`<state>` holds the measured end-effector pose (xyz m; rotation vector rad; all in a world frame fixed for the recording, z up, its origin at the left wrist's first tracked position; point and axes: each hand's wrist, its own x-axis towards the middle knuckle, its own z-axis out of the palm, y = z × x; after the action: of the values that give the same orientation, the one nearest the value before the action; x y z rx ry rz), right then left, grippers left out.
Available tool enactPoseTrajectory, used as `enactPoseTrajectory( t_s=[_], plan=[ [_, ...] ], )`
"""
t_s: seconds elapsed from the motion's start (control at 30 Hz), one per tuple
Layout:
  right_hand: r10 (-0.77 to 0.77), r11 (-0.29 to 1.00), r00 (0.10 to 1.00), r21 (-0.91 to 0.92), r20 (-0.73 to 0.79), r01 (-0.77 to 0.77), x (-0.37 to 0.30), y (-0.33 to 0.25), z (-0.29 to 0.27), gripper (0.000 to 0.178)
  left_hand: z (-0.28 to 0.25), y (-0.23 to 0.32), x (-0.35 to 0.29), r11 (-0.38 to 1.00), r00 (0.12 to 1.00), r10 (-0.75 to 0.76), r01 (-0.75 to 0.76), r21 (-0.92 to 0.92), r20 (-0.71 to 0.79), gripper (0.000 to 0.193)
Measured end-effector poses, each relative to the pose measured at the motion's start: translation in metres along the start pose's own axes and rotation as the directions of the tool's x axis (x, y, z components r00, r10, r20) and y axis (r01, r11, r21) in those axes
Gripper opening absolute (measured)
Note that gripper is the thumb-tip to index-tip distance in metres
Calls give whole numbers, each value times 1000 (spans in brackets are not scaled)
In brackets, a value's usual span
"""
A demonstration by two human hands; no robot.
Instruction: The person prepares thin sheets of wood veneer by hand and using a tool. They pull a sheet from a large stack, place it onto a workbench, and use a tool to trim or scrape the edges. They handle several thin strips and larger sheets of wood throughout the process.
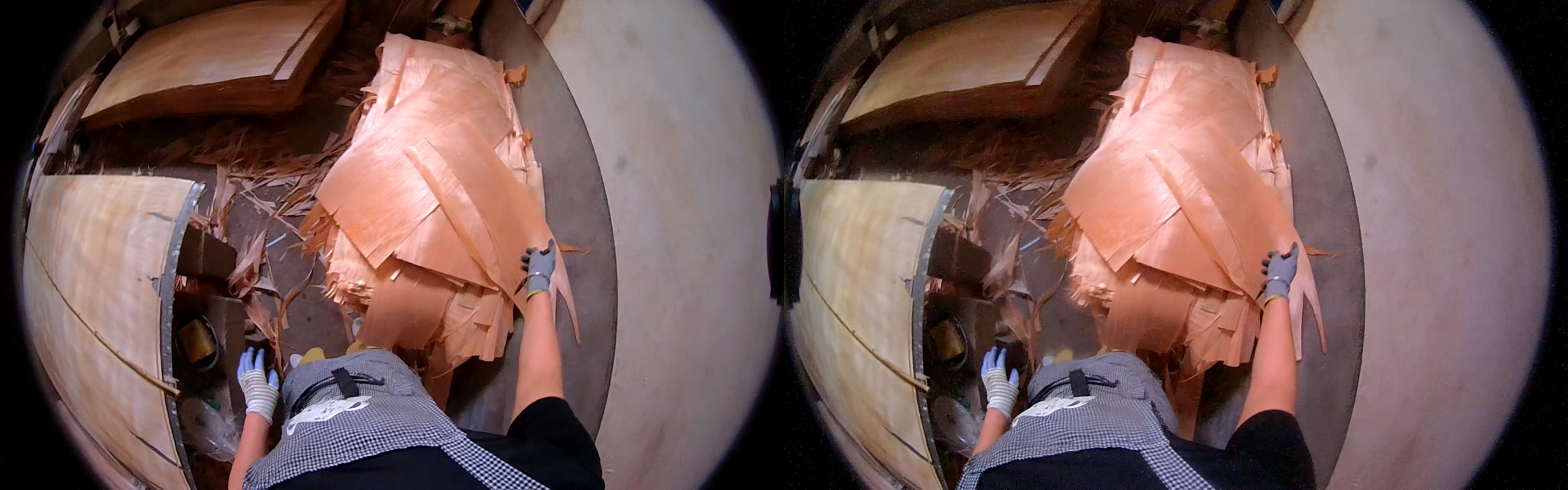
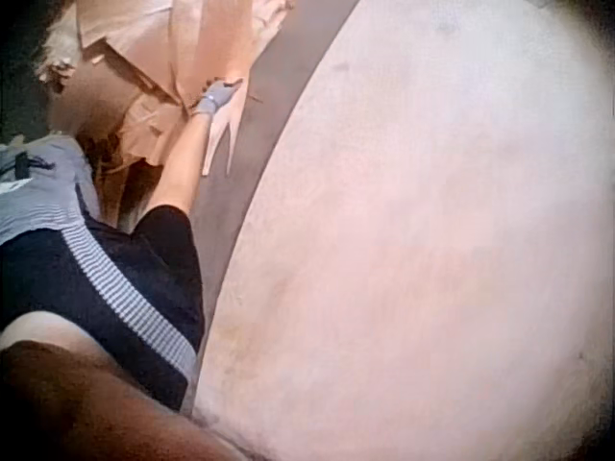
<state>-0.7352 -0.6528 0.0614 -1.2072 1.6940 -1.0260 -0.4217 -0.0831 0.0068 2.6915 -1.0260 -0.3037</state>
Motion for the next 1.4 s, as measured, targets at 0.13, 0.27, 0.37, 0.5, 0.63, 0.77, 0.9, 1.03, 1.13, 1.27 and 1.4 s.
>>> enactPoseTrajectory(
  t_s=[0.13, 0.27, 0.37, 0.5, 0.63, 0.77, 0.9, 1.03, 1.13, 1.27, 1.4],
  plan=[
    [93, 990, 992, -99, -81, -101, 88, 14, -12, 37, 1, 48, 11, 988, 979, 149, -142, -58, 138, 53],
    [236, 868, 953, -400, -189, -294, 144, 45, -29, 19, -12, 83, 25, 974, 952, 215, -193, -114, 220, 42],
    [136, 860, 958, -449, -254, -241, 142, 57, -46, 13, -8, 93, 31, 972, 954, 228, -209, -111, 197, 36],
    [-418, 837, 876, -476, -240, 270, 4, -38, -32, 14, -16, 118, 44, 970, 957, 202, -165, -180, 206, 34],
    [-841, 452, 540, -572, -17, 685, -66, -78, -29, 20, -31, 154, 78, 934, 953, 274, -233, -271, 125, 47],
    [-940, 206, 299, -428, 163, 880, -112, -133, -31, 23, -80, 221, 139, 843, 918, 385, -391, -369, -94, 54],
    [-949, -26, 94, -370, 302, 929, -133, -161, -51, 24, -132, 303, 178, 560, 644, 606, -762, -325, -466, 75],
    [-863, -362, -199, -294, 465, 884, -204, -214, -41, 22, -190, 297, 152, 517, 489, 593, -840, -163, -639, 93],
    [-823, -424, -322, -129, 468, 896, -251, -240, -29, 23, -198, 256, 135, 531, 532, 580, -821, -208, -618, 88],
    [-756, -616, -614, 67, 226, 785, -341, -282, 30, 15, -181, 189, 115, 677, 647, 386, -683, -275, -657, 38],
    [-784, -416, -429, 132, 449, 900, -343, -301, 74, 22, -195, 131, 87, 745, 815, 240, -503, -438, -527, 23]
  ],
)
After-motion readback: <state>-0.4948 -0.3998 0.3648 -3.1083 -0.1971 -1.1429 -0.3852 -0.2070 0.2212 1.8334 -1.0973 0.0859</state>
